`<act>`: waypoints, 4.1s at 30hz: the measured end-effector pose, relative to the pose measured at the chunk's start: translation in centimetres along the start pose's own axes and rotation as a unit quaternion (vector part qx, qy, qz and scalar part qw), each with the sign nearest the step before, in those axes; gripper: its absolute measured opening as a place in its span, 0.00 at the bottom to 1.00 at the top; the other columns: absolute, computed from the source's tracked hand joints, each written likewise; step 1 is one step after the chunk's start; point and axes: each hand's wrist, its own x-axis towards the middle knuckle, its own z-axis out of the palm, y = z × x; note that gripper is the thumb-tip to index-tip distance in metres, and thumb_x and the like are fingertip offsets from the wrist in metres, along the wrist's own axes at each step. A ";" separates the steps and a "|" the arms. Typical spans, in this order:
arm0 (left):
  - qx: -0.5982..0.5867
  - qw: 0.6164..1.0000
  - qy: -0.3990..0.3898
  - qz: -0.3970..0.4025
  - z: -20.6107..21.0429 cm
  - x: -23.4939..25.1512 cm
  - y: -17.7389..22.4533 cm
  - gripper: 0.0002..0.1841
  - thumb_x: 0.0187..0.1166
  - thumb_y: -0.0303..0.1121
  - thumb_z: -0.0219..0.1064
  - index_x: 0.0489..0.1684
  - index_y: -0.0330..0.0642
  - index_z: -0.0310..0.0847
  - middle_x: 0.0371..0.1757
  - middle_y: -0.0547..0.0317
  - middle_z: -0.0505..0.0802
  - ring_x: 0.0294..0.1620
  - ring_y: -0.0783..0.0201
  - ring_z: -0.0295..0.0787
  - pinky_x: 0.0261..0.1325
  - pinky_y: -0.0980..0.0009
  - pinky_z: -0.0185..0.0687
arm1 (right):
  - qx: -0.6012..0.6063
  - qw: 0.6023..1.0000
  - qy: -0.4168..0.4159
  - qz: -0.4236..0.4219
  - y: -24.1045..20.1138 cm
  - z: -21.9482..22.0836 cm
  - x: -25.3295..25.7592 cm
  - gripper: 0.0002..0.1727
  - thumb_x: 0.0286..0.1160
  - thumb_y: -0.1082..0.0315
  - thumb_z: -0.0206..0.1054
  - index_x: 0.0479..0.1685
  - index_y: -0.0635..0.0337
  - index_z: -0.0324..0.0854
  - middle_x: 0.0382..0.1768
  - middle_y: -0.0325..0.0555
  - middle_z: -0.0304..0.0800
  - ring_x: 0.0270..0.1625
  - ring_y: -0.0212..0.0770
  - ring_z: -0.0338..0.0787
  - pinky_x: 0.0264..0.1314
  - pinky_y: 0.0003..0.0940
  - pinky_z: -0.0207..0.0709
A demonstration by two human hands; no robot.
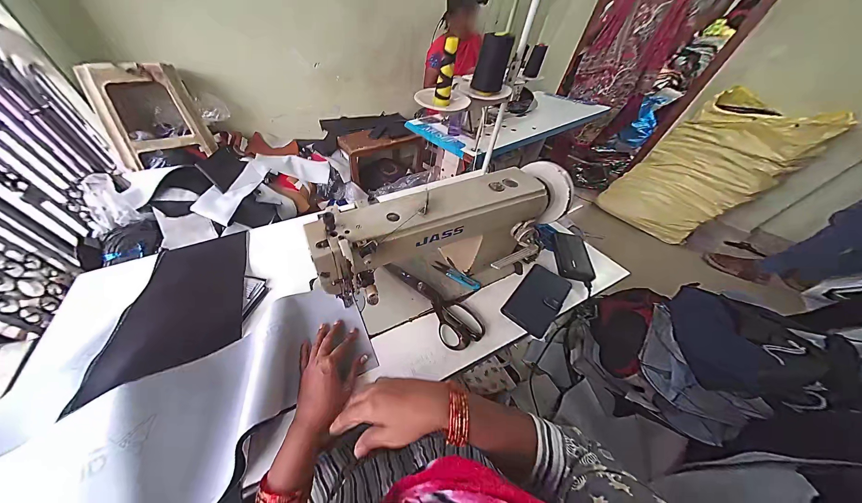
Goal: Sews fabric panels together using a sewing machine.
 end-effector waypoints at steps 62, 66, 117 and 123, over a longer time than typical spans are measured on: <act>0.005 0.987 -0.147 -0.060 -2.9 10.0 -3.4 0.22 0.88 0.42 0.60 0.74 0.42 0.83 0.89 0.37 0.69 0.95 0.37 0.46 0.89 0.30 0.30 | -0.252 0.895 0.234 0.284 9.5 -2.8 4.1 0.31 0.74 0.87 0.58 0.76 0.56 0.82 0.70 0.66 0.82 0.69 0.71 0.80 0.68 0.65 0.72; 0.014 0.988 -0.140 -0.055 -2.8 10.2 -3.7 0.22 0.87 0.43 0.60 0.73 0.42 0.84 0.89 0.37 0.69 0.95 0.37 0.47 0.90 0.30 0.32 | -0.251 0.892 0.231 0.297 9.5 -3.0 4.2 0.31 0.74 0.86 0.58 0.77 0.55 0.81 0.70 0.65 0.82 0.70 0.69 0.79 0.68 0.64 0.72; 0.005 0.987 -0.151 -0.062 -2.9 10.1 -3.3 0.22 0.89 0.42 0.58 0.76 0.43 0.82 0.89 0.39 0.69 0.96 0.39 0.46 0.91 0.33 0.28 | -0.310 0.728 0.455 0.409 12.3 -5.2 -16.7 0.26 0.73 0.88 0.48 0.69 0.76 0.81 0.73 0.74 0.80 0.79 0.73 0.76 0.85 0.58 0.61; -0.015 0.984 -0.170 -0.049 -3.0 9.8 -3.1 0.21 0.87 0.37 0.59 0.73 0.40 0.83 0.89 0.37 0.68 0.95 0.36 0.47 0.93 0.40 0.38 | -0.308 0.725 0.472 0.395 11.7 -5.1 -16.7 0.27 0.80 0.82 0.48 0.80 0.76 0.69 0.83 0.75 0.67 0.86 0.77 0.63 0.89 0.65 0.52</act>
